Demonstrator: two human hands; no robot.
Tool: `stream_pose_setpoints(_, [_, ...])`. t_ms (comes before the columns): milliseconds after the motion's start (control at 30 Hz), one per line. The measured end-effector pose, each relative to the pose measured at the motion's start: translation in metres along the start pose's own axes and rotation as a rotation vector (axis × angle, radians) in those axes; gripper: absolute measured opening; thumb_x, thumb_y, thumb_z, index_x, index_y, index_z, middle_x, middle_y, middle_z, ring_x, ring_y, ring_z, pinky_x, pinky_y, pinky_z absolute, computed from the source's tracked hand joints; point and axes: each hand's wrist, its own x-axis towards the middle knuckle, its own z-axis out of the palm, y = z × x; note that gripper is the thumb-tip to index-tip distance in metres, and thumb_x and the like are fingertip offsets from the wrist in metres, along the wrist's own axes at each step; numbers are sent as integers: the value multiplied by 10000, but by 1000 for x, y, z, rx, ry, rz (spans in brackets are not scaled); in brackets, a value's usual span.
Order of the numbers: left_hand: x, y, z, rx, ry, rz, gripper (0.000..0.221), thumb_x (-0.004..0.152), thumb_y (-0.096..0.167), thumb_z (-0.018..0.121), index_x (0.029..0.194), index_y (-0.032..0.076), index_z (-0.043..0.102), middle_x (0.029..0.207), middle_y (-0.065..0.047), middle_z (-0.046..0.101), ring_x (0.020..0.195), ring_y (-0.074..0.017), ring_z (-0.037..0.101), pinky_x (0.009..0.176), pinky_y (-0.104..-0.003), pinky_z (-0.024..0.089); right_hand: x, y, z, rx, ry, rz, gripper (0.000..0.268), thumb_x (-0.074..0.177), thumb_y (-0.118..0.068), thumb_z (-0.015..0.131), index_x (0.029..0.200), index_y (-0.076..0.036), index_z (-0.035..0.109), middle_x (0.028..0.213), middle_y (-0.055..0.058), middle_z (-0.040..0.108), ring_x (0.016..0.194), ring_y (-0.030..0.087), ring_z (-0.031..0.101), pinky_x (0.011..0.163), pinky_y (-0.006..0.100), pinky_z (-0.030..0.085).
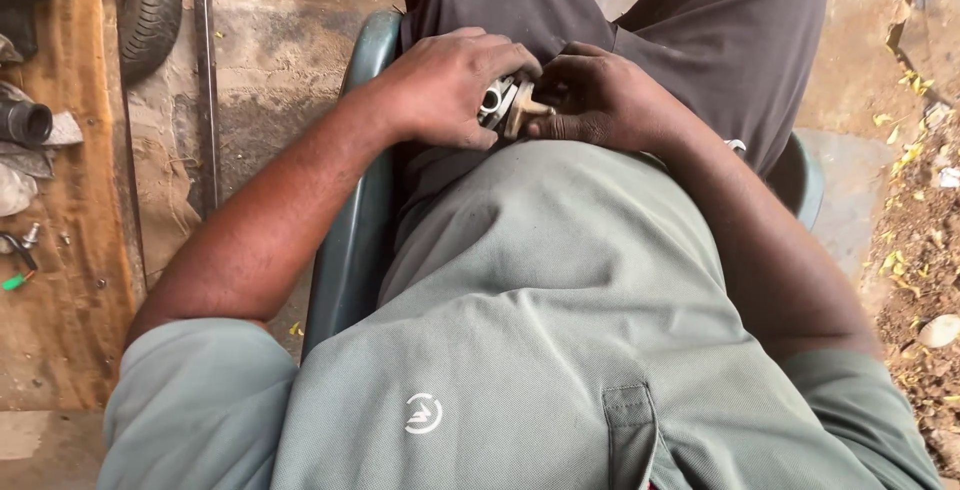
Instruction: Inspecting and cleaning the carburetor and intake manifold components of a motorcycle engine.
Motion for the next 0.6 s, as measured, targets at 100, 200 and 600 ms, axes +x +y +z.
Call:
stream_pose_setpoints(100, [-3,7,0,21,31,-14,682,635,225,903,1264,203,640,1126,-5,677,1104,-239,624,957,-425,544,-5,2,-4,68,9,-25,545,848,-416,835,1215,-30,716,1106,136,660,985,285,685,856,396,574])
stream_pose_setpoints(200, [0,6,12,64,97,-5,652,650,213,882,1257,199,648,1104,-9,674,1085,-244,629,935,-440,556,-10,17,-4,49,47,-68,505,883,-389,800,1203,-11,704,1122,136,660,1021,277,688,867,391,583])
stream_pose_setpoints(600, [-3,-8,22,-26,221,31,555,646,244,891,1141,175,650,1054,-3,692,1042,-226,653,924,-453,562,-7,13,-4,-226,207,-321,648,868,-540,828,1287,-56,737,1179,166,663,1151,338,612,1025,494,457])
